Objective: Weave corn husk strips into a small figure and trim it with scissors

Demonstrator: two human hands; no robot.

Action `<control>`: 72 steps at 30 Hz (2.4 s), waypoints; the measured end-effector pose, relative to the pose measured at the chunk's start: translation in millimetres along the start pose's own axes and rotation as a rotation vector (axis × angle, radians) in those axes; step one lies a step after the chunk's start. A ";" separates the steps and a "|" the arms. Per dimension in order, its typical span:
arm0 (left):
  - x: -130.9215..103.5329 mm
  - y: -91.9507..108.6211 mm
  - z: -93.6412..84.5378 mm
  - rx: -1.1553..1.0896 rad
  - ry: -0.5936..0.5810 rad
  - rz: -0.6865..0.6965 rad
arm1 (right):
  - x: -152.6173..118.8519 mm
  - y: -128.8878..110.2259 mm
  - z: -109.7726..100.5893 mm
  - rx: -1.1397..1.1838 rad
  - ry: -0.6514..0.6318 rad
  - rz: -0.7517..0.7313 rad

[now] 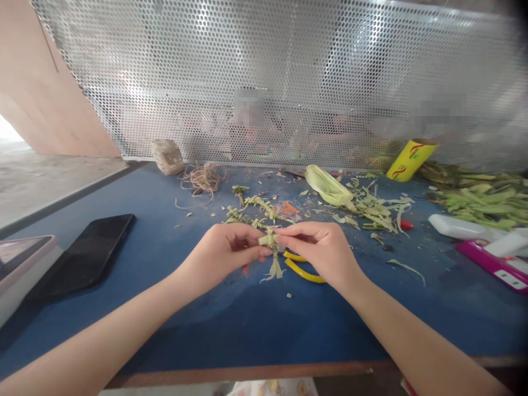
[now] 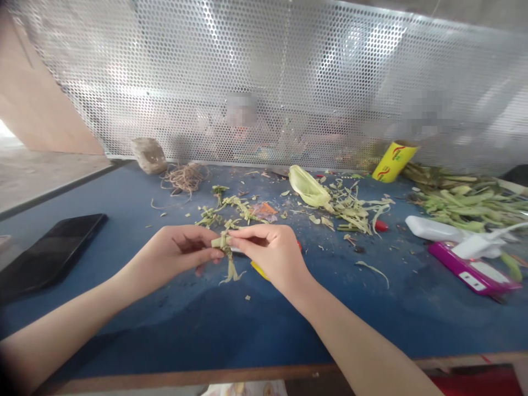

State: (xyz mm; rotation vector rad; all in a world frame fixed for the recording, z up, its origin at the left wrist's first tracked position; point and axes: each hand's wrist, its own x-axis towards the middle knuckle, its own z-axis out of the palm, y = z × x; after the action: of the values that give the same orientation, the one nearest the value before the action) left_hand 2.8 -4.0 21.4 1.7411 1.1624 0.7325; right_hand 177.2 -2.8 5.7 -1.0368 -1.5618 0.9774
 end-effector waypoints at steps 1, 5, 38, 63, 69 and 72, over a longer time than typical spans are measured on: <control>0.6 -0.6 -0.1 -0.003 0.013 0.000 | 0.1 -0.5 -0.1 0.006 -0.005 0.004; 1.4 -2.6 0.7 0.053 0.039 -0.007 | -0.6 -0.8 0.0 -0.099 -0.012 -0.078; -4.8 0.4 16.3 0.118 0.161 0.141 | -2.3 4.0 11.3 0.170 -0.052 0.058; -8.8 3.3 1.9 0.565 0.100 0.409 | 0.7 3.2 -0.7 0.177 -0.147 0.014; -7.1 4.5 1.8 0.323 0.046 0.209 | -3.6 6.2 0.2 0.001 -0.128 -0.152; -5.7 5.1 3.4 0.322 0.046 0.190 | -6.2 7.2 0.9 -0.079 -0.126 -0.260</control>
State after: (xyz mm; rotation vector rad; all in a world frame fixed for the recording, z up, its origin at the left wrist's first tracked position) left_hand 5.5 -11.2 24.7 2.1358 1.2081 0.7308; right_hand 178.4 -6.5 -3.1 -0.8121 -1.8001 0.8189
